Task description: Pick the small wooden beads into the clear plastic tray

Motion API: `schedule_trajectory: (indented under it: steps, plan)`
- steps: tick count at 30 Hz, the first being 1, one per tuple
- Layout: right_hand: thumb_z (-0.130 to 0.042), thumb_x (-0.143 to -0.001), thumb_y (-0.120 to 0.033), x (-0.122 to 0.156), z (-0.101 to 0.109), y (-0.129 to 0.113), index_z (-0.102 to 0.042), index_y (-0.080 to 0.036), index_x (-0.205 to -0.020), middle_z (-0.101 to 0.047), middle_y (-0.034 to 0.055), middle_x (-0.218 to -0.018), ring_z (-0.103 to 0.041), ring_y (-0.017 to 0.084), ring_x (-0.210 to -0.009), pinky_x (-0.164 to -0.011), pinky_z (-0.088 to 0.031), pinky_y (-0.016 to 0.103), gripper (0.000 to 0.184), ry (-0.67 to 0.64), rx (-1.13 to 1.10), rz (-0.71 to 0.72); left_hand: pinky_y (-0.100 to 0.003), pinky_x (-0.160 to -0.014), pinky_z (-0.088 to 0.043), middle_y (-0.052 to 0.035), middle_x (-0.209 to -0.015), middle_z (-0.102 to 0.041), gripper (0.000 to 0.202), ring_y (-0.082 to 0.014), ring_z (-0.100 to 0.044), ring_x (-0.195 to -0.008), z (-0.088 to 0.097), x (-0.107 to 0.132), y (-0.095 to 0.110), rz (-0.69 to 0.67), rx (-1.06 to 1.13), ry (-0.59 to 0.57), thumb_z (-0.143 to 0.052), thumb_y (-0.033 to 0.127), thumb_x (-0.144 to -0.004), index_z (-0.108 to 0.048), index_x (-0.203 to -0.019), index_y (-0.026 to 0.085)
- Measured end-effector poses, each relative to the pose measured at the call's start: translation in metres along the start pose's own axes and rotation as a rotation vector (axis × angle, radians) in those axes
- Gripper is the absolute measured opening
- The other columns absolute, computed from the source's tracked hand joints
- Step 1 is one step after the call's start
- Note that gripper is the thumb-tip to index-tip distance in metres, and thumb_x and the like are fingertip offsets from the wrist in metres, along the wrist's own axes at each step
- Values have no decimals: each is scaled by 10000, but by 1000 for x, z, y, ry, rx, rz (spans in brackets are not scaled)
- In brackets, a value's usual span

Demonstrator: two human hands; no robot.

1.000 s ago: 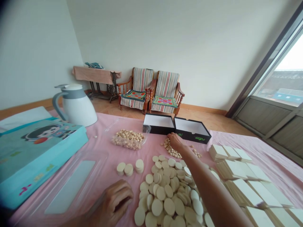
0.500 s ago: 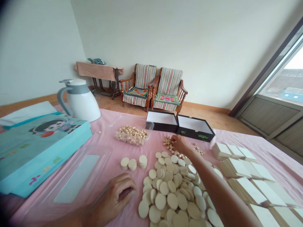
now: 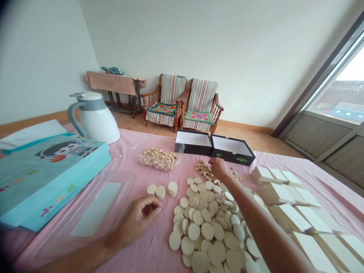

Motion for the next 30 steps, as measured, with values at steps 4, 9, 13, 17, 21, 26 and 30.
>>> schedule_trajectory:
  steps: [4, 9, 13, 17, 21, 26, 30]
  plan:
    - [-511, -703, -132, -9, 24, -37, -696, -179, -860, -696, 38, -804, -612, 148, -736, -684, -424, 229, 247, 102, -116, 60, -224, -630, -424, -12, -718, -620, 115, -130, -567, -670, -1, -2, -4, 18, 22, -12, -523, 209, -815, -611, -763, 157]
    - [-563, -720, -175, -31, 47, -121, -694, -174, -849, -672, 0, -696, -583, 109, -627, -631, -431, 214, 183, 118, -441, 230, -224, -627, -428, -16, -717, -620, 117, -132, -569, -672, 0, -4, -6, 48, 43, -13, -532, 223, -808, -615, -767, 151]
    - [-548, -770, -197, -51, 54, -139, -671, -182, -950, -697, 10, -825, -621, 102, -661, -637, -449, 208, 219, 147, -580, 232, -220, -618, -426, -16, -709, -619, 126, -131, -566, -665, 1, -5, -8, 63, 52, -9, -538, 234, -803, -622, -760, 150]
    - [-513, -797, -195, -60, 39, -97, -684, -175, -906, -693, 20, -745, -640, 127, -704, -686, -458, 220, 204, 83, -310, 116, -217, -608, -420, -16, -698, -618, 132, -128, -560, -652, 1, -5, -10, 75, 64, -3, -542, 244, -800, -624, -757, 149]
    - [-523, -719, -75, -56, 5, -49, -715, -182, -837, -708, 53, -842, -642, 162, -833, -724, -441, 221, 250, -96, 27, 64, -222, -625, -424, -18, -700, -619, 134, -131, -563, -661, 1, -4, -8, 60, 72, 3, -535, 240, -803, -620, -757, 148]
    - [-602, -634, -70, -49, -24, -26, -717, -182, -771, -704, 48, -821, -642, 164, -802, -676, -429, 205, 211, -162, 71, 34, -222, -627, -423, -19, -706, -620, 121, -133, -566, -666, 2, -3, -6, 47, 64, 5, -536, 227, -799, -617, -754, 150]
    - [-583, -643, -79, -48, -22, -25, -701, -175, -749, -694, 59, -810, -636, 174, -800, -656, -425, 214, 185, -110, 71, -12, -217, -617, -419, -17, -704, -620, 109, -131, -564, -661, 3, -3, -6, 51, 53, 10, -536, 212, -791, -616, -752, 150]
Point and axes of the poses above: each hand's wrist, its own x-axis away from the middle knuckle, its own z-axis out of the back of the hand, y = z × x, the point moved 7 cm from there along -x, towards the middle knuckle
